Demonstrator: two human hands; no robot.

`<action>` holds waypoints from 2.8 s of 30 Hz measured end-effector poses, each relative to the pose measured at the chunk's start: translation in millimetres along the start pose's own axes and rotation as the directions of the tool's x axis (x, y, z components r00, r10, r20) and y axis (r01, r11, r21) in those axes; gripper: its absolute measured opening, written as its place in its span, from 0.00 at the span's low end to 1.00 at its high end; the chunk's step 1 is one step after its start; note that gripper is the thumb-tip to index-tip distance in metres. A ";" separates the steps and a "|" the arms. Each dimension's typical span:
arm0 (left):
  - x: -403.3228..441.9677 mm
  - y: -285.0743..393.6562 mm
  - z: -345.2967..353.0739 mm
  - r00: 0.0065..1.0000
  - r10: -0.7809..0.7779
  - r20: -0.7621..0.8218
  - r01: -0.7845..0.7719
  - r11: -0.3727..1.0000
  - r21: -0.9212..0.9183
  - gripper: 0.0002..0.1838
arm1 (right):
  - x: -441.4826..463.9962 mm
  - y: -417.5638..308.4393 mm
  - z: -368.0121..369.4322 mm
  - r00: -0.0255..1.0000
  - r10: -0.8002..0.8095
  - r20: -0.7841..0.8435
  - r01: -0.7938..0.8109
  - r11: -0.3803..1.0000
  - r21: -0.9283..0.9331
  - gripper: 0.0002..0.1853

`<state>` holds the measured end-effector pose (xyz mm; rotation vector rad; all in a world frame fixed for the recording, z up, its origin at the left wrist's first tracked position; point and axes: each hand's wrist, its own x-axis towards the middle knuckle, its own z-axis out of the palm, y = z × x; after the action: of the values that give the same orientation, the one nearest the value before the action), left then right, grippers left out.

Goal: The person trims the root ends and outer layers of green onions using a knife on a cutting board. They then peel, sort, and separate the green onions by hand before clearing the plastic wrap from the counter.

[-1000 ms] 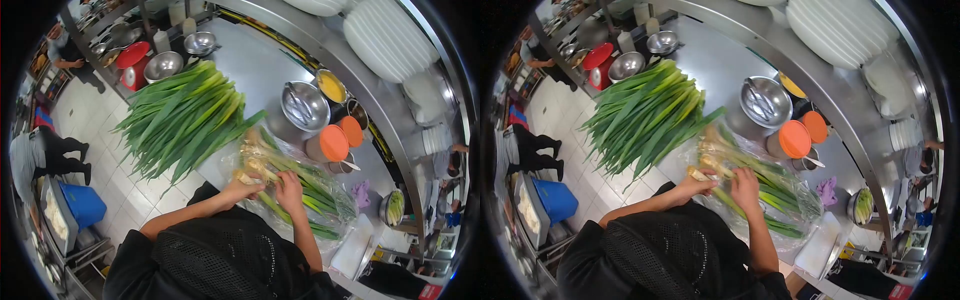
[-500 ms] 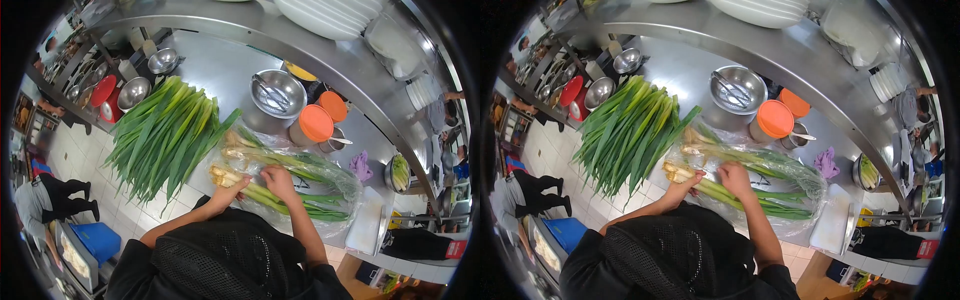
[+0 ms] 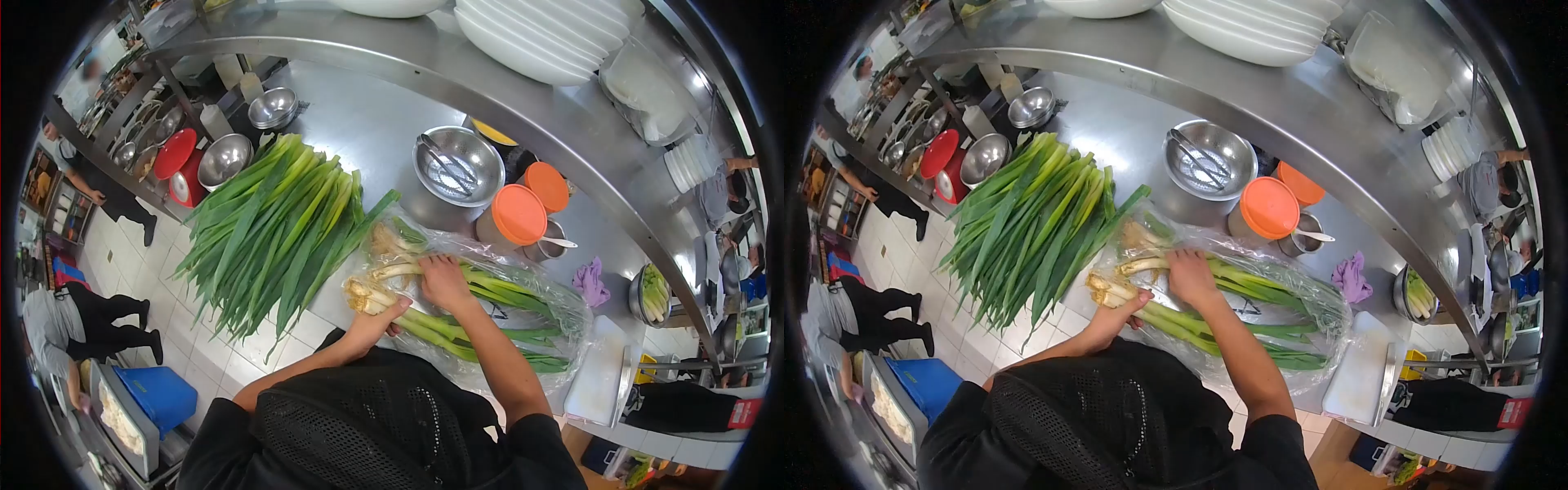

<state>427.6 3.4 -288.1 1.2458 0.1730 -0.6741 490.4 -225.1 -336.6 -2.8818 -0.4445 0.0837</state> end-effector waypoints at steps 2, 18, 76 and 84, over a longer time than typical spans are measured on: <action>-3.7 -3.6 -0.6 1.000 0.004 -0.001 -0.004 1.000 0.009 0.22 | -8.9 -5.1 -9.6 1.000 -0.017 -0.011 0.017 0.999 0.034 0.18; -5.3 18.2 21.0 0.986 0.168 0.017 -0.169 0.984 0.066 0.22 | -77.1 -64.8 -135.4 0.962 0.004 -0.272 0.143 0.845 0.515 0.22; 8.3 3.5 2.5 0.933 0.355 -0.062 -0.360 0.904 -0.230 0.23 | -14.2 -36.8 -48.5 0.980 0.167 0.112 -0.177 0.981 0.084 0.32; 1.6 17.1 22.9 0.896 0.442 0.036 -0.423 0.876 -0.230 0.25 | -98.5 -38.1 -140.9 0.926 0.337 -0.171 -0.199 0.820 0.537 0.20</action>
<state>433.1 -15.4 -267.2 0.9945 -0.1053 -0.3065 398.2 -249.4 -188.6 -2.3563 0.0461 -0.1151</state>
